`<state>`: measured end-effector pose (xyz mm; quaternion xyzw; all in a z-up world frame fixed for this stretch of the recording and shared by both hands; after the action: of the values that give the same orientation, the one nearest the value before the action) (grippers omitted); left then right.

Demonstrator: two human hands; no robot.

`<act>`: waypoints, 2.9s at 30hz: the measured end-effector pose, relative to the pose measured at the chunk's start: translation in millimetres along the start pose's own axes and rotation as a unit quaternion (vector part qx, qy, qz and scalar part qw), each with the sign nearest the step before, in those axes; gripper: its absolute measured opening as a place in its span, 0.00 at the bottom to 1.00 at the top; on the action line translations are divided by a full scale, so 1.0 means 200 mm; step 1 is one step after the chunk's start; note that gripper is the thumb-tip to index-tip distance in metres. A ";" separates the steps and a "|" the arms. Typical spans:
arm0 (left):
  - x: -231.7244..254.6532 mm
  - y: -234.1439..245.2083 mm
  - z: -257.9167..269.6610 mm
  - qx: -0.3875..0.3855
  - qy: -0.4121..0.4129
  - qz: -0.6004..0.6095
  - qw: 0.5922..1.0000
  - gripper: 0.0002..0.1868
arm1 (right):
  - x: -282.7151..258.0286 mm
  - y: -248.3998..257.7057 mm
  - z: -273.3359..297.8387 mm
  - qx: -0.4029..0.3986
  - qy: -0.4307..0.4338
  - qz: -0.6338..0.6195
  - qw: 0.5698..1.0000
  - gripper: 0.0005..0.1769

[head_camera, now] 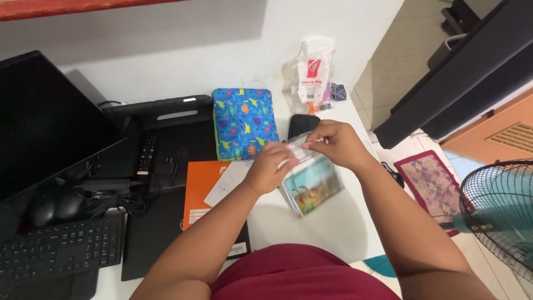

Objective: Organizing documents and school supplies into a cabinet.

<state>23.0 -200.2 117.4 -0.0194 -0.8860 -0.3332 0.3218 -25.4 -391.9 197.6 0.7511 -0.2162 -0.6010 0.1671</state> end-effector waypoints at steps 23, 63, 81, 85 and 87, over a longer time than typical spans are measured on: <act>-0.04 0.39 -0.08 -0.067 0.233 0.157 0.957 0.15 | -0.10 0.09 0.16 -0.003 -0.009 0.077 0.997 0.20; -0.17 0.22 0.17 -0.145 0.240 0.044 0.959 0.16 | 0.54 -0.13 0.09 -0.005 -0.346 -0.222 0.912 0.20; 0.15 1.94 0.02 0.322 0.198 0.301 0.876 0.12 | -1.19 -0.79 -0.74 -0.076 0.091 -0.430 0.895 0.46; 0.22 2.62 0.00 0.411 0.109 0.254 0.869 0.11 | -1.76 -1.03 -1.01 -0.100 0.183 -0.442 0.873 0.41; 0.30 2.89 0.05 0.450 0.090 0.232 0.857 0.10 | -2.06 -1.13 -1.03 -0.131 0.241 -0.478 0.834 0.43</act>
<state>114.9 244.5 481.5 -0.0474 -0.8762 0.1864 0.4419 127.1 14.6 469.3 0.8530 0.2977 -0.4287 0.0025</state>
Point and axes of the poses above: each hand's wrist, its own z-axis away from the middle knuckle, its own y-axis out of the back of the hand, x = y × z, the point moved 4 cm from there along -z, towards the middle knuckle, and after that the axes turned 6 degrees about -z, right-handed, at the moved point
